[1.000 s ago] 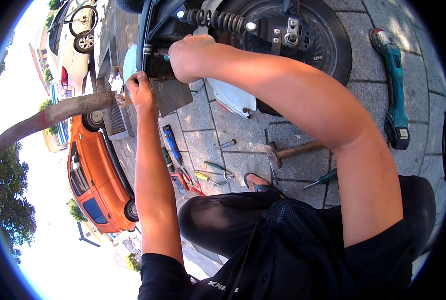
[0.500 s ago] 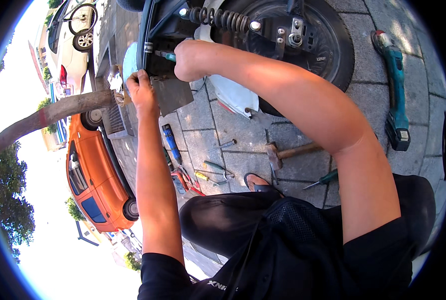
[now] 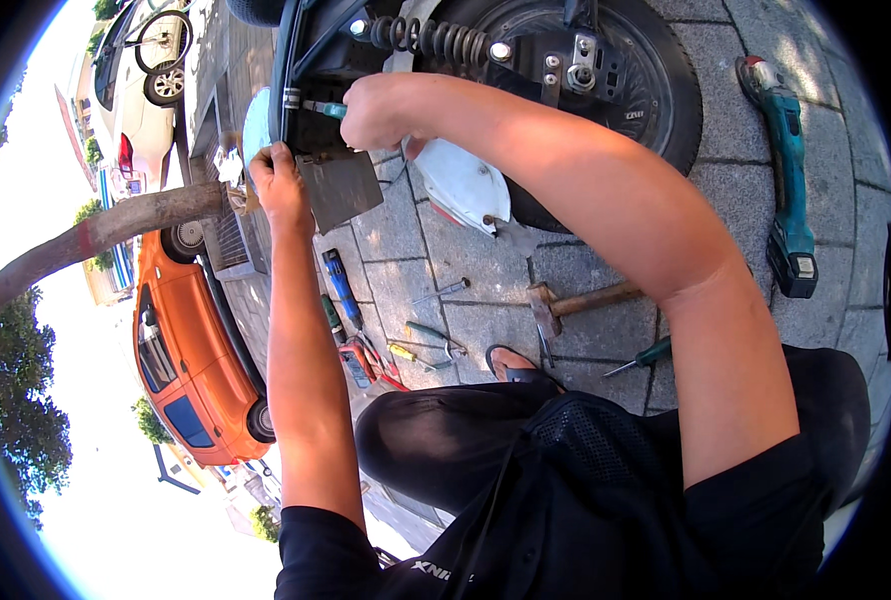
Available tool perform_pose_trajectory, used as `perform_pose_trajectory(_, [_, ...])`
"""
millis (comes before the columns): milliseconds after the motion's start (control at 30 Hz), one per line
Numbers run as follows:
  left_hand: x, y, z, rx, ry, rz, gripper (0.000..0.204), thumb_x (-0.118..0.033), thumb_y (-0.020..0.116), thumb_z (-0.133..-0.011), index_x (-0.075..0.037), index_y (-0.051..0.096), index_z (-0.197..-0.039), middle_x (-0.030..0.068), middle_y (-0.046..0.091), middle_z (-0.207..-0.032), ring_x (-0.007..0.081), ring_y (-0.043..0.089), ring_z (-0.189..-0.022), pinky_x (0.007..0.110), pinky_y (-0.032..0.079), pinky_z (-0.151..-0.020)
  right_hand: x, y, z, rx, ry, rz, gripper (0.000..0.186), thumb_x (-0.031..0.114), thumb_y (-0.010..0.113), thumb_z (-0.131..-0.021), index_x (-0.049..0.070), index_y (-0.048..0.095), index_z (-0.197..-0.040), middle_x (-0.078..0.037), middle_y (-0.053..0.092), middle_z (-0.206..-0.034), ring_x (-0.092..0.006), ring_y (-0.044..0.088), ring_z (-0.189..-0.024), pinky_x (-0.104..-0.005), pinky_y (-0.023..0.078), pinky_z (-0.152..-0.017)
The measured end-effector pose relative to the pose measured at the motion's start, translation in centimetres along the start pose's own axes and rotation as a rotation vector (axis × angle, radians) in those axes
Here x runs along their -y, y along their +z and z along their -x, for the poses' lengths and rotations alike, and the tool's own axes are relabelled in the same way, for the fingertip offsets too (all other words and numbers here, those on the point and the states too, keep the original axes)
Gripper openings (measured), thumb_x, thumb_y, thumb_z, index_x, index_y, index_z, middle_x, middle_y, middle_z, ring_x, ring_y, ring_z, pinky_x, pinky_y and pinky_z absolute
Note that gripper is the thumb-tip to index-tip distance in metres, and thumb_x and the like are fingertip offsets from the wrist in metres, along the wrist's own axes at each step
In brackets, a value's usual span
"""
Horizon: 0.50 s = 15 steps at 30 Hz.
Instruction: The person uses a screwdriver to adjust components near the rear wheel of a white scooter. They then switch to an angle grinder to cut or grind a metal part on the scooter's frame, creating sparks.
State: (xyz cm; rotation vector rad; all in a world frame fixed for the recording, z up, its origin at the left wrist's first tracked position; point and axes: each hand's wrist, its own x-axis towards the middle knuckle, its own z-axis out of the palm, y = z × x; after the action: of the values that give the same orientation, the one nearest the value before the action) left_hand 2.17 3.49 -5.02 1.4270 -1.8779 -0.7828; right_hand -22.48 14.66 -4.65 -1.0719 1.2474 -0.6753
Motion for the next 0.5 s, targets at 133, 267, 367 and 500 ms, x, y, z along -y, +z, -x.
perform_pose_trajectory(133, [0.3, -0.2, -0.4, -0.019, -0.031, 0.038, 0.025, -0.03, 0.063, -0.108, -0.005, 0.057, -0.112, -0.0045, 0.048, -0.077, 0.0055, 0.04, -0.067, 0.026, 0.035, -0.061, 0.2, 1.2, -0.9, 0.014, -0.018, 0.065, 0.037, 0.007, 0.056, -0.091, -0.008, 0.067, -0.123, -0.025, 0.073, -0.113, -0.0341, 0.074, -0.098, -0.0442, 0.064, -0.077])
perform_pose_trajectory(267, [-0.3, 0.4, -0.3, -0.041, -0.049, -0.008, 0.026, -0.03, 0.063, -0.108, -0.004, 0.058, -0.113, -0.0048, 0.049, -0.078, 0.0056, 0.04, -0.067, 0.026, 0.035, -0.06, -0.5, 3.6, -0.8, -0.185, -0.205, 0.357, 0.03, 0.005, 0.062, -0.086, -0.008, 0.074, -0.11, -0.031, 0.076, -0.102, -0.0425, 0.076, -0.1, -0.0463, 0.062, -0.087])
perform_pose_trajectory(367, [-0.2, 0.3, -0.5, -0.014, -0.05, 0.034, 0.026, -0.03, 0.063, -0.108, -0.004, 0.059, -0.113, -0.005, 0.049, -0.077, 0.0056, 0.04, -0.065, 0.026, 0.034, -0.058, -0.2, 3.9, 0.5, -0.189, -0.124, 0.262, 0.035, 0.003, 0.071, -0.084, -0.008, 0.072, -0.117, -0.03, 0.074, -0.114, -0.0421, 0.075, -0.108, -0.0456, 0.062, -0.09])
perform_pose_trajectory(500, [0.0, -0.1, -0.7, -0.043, -0.065, -0.029, 0.027, -0.03, 0.063, -0.107, -0.004, 0.061, -0.115, -0.0049, 0.05, -0.079, 0.006, 0.041, -0.066, 0.026, 0.035, -0.06, -0.1, 6.0, -0.1, -0.386, -0.092, 0.434, 0.048, 0.006, 0.078, -0.083, -0.005, 0.065, -0.128, -0.03, 0.068, -0.127, -0.0416, 0.072, -0.116, -0.0444, 0.063, -0.091])
